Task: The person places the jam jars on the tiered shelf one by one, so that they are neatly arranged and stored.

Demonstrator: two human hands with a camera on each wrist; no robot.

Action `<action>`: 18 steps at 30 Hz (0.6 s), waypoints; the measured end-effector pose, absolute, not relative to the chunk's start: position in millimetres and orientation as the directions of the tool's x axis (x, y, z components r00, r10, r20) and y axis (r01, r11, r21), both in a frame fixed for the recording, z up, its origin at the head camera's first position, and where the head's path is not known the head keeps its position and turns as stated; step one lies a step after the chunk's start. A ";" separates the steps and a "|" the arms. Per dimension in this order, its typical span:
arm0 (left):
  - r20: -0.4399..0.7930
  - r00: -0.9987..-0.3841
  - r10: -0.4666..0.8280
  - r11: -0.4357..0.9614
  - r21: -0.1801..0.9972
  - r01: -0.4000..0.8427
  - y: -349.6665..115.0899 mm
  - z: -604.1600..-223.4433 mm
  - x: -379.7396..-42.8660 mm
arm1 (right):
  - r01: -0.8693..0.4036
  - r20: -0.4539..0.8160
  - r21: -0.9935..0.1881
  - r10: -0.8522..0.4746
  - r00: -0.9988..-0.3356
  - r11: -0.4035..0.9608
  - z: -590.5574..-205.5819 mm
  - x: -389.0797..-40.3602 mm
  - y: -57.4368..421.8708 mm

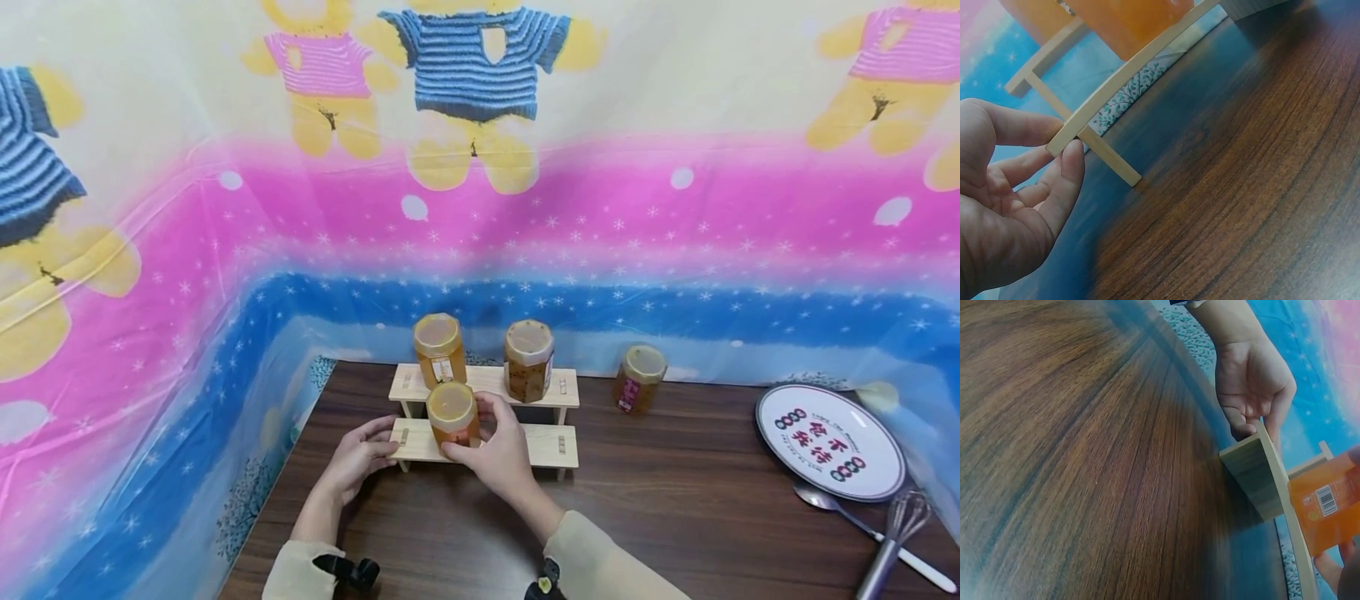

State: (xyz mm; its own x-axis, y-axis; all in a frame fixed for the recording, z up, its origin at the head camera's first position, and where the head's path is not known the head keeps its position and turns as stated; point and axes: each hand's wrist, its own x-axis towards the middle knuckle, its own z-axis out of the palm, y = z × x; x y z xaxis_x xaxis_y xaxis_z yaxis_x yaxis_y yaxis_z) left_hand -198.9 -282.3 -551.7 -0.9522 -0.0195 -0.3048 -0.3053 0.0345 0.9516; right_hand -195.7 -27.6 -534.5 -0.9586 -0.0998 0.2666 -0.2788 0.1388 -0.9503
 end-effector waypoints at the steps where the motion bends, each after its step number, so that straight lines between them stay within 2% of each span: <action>1: -0.303 -0.953 -0.018 0.035 0.952 -0.303 -282.4 -551.6 -198.7 | -0.282 0.270 -0.951 -0.105 -0.957 0.128 -534.8 -195.7 -27.4; 18: -0.284 -0.959 0.000 0.048 0.958 -0.283 -283.2 -550.8 -196.9 | -0.298 0.287 -0.947 -0.095 -0.953 0.121 -543.1 -185.6 -1.2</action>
State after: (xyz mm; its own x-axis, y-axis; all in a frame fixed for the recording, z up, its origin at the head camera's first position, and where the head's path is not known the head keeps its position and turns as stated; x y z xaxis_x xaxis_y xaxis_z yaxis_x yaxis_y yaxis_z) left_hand -196.9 -283.2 -550.8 -0.9589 -0.0001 -0.2837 -0.2834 0.0477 0.9578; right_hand -185.6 -1.2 -543.1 -0.9531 -0.0951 0.2874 -0.2977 0.1210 -0.9470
